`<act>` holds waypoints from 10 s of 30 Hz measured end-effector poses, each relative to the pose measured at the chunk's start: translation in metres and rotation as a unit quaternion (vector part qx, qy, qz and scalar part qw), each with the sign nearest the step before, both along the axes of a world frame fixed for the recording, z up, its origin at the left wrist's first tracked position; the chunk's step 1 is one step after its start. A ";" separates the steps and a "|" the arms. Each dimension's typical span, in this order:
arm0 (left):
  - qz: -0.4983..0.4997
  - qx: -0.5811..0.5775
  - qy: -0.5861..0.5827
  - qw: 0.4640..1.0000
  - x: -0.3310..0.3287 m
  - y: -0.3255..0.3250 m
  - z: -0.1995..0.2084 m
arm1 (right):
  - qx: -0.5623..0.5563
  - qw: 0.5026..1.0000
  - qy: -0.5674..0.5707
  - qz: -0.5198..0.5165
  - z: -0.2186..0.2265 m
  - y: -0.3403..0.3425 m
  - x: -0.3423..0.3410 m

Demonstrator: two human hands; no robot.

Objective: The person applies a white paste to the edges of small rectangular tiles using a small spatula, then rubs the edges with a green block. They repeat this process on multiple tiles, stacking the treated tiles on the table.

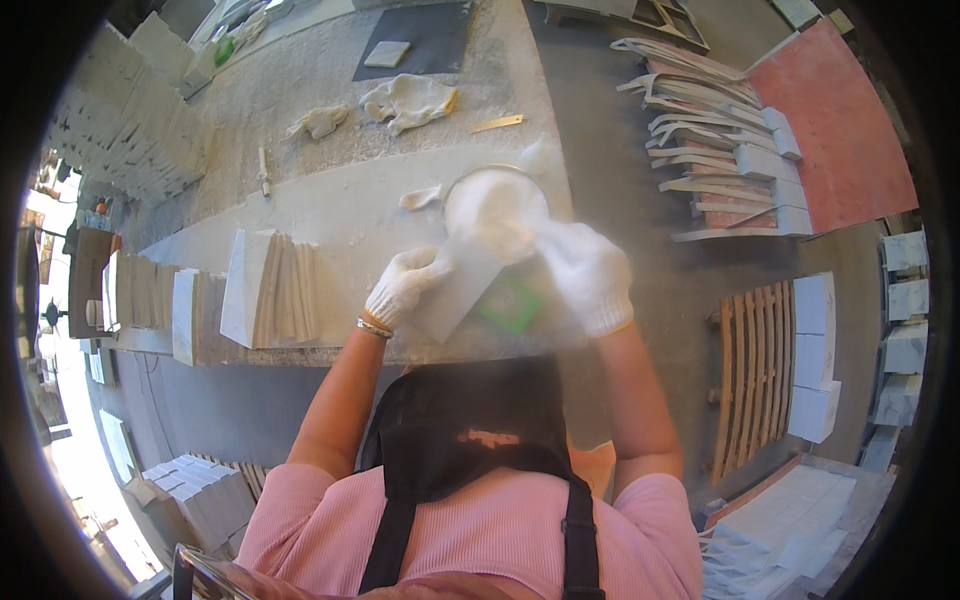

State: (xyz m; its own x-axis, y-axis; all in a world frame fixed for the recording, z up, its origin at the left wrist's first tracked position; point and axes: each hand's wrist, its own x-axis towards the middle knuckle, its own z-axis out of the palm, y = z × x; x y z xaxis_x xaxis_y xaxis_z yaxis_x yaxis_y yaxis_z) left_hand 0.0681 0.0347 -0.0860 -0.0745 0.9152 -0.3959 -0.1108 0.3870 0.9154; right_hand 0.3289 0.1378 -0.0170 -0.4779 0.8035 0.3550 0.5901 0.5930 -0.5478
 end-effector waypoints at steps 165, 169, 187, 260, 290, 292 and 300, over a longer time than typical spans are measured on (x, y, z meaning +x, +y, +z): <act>-0.162 0.286 0.573 0.751 -0.063 -0.087 -0.022 | -0.253 0.960 -0.111 0.039 -0.061 -0.171 -0.043; -0.159 0.297 0.570 0.749 -0.063 -0.087 -0.022 | -0.178 0.984 -0.021 0.016 -0.068 -0.150 -0.040; -0.160 0.295 0.572 0.748 -0.064 -0.087 -0.025 | -0.110 0.987 -0.107 0.040 -0.072 -0.118 -0.056; 0.106 0.248 0.055 0.961 -0.062 -0.084 0.023 | -0.462 0.859 0.221 0.010 -0.021 -0.148 0.016; 0.064 0.220 -0.001 0.973 -0.066 -0.087 0.027 | -0.111 0.917 0.009 0.384 0.063 -0.046 -0.150; 0.068 0.231 -0.002 0.971 -0.066 -0.087 0.026 | -0.074 0.914 0.003 0.400 0.066 -0.049 -0.159; 0.065 0.172 0.015 0.983 -0.066 -0.085 0.032 | -0.192 0.894 -0.032 0.403 0.072 -0.051 -0.155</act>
State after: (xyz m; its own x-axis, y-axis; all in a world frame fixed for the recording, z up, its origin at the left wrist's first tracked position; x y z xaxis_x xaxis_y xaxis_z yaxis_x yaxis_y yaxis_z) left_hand 0.0021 -0.0498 -0.0542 -0.2060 0.9767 -0.0604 -0.1099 0.0382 0.9932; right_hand 0.1743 0.0872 0.0551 -0.9660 0.2467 0.0780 0.0938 0.6151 -0.7828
